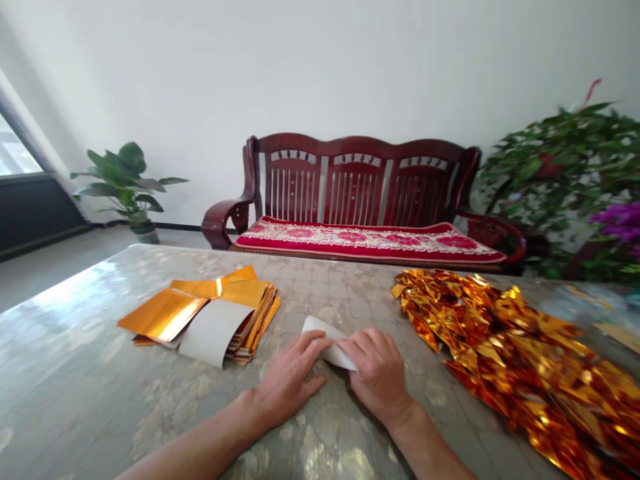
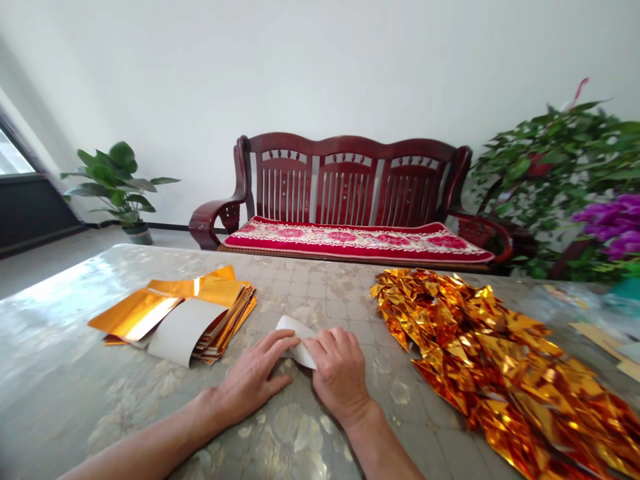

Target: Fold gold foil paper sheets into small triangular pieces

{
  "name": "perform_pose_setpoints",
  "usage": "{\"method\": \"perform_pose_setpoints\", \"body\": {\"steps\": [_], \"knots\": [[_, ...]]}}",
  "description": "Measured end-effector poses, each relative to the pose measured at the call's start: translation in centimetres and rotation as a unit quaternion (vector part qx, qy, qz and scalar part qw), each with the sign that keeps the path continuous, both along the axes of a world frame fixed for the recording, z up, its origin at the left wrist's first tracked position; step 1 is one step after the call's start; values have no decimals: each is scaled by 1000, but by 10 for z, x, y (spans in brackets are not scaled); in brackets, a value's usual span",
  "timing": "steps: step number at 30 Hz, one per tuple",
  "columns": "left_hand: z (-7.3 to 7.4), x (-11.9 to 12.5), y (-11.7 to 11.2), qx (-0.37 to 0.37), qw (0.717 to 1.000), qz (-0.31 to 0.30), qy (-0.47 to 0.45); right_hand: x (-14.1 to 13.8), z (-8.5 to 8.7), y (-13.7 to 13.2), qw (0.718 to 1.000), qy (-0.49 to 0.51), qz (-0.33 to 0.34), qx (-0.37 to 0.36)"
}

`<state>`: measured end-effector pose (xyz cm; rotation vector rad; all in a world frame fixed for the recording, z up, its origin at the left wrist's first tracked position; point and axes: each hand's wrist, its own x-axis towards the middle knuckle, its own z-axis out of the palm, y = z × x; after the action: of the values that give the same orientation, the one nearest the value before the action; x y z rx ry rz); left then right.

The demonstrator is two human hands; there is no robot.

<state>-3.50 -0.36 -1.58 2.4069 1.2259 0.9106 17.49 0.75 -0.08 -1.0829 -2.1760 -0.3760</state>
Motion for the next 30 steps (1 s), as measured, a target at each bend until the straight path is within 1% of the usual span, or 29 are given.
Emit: {"method": "perform_pose_setpoints", "body": {"steps": [2,4,7,9,10,11,13,15,17,20,22,24,26,30], "knots": [[-3,1,3,16,999,10,37,-2,-3,0,999,7,40,-23],[-6,-1,8,37,997,36,51,-1,-6,2,996,23,71,-43],[-5,-5,11,73,993,70,56,2,-9,5,994,23,88,-61],[-2,-4,8,90,992,58,61,1,-10,5,995,5,78,-62],[0,-2,6,91,993,41,65,0,-10,5,996,-6,68,-60],[2,0,3,83,994,25,70,-2,-11,5,996,-18,56,-59],[6,5,-2,45,996,16,79,-6,-12,3,997,-36,35,-61],[7,8,-4,8,995,27,93,-9,-14,3,996,-43,27,-71],[6,8,-2,-7,993,39,114,-10,-15,2,995,-36,28,-86],[3,1,4,-2,990,50,135,-9,-16,3,993,-15,29,-113],[2,-5,8,-9,990,60,127,-8,-16,3,991,-8,23,-128],[0,-10,11,-13,992,63,111,-7,-16,4,990,-13,17,-138],[-1,-13,13,-6,993,51,107,-8,-16,4,989,-23,16,-143],[0,-14,14,7,992,58,114,-10,-15,5,988,-37,20,-146]]}}
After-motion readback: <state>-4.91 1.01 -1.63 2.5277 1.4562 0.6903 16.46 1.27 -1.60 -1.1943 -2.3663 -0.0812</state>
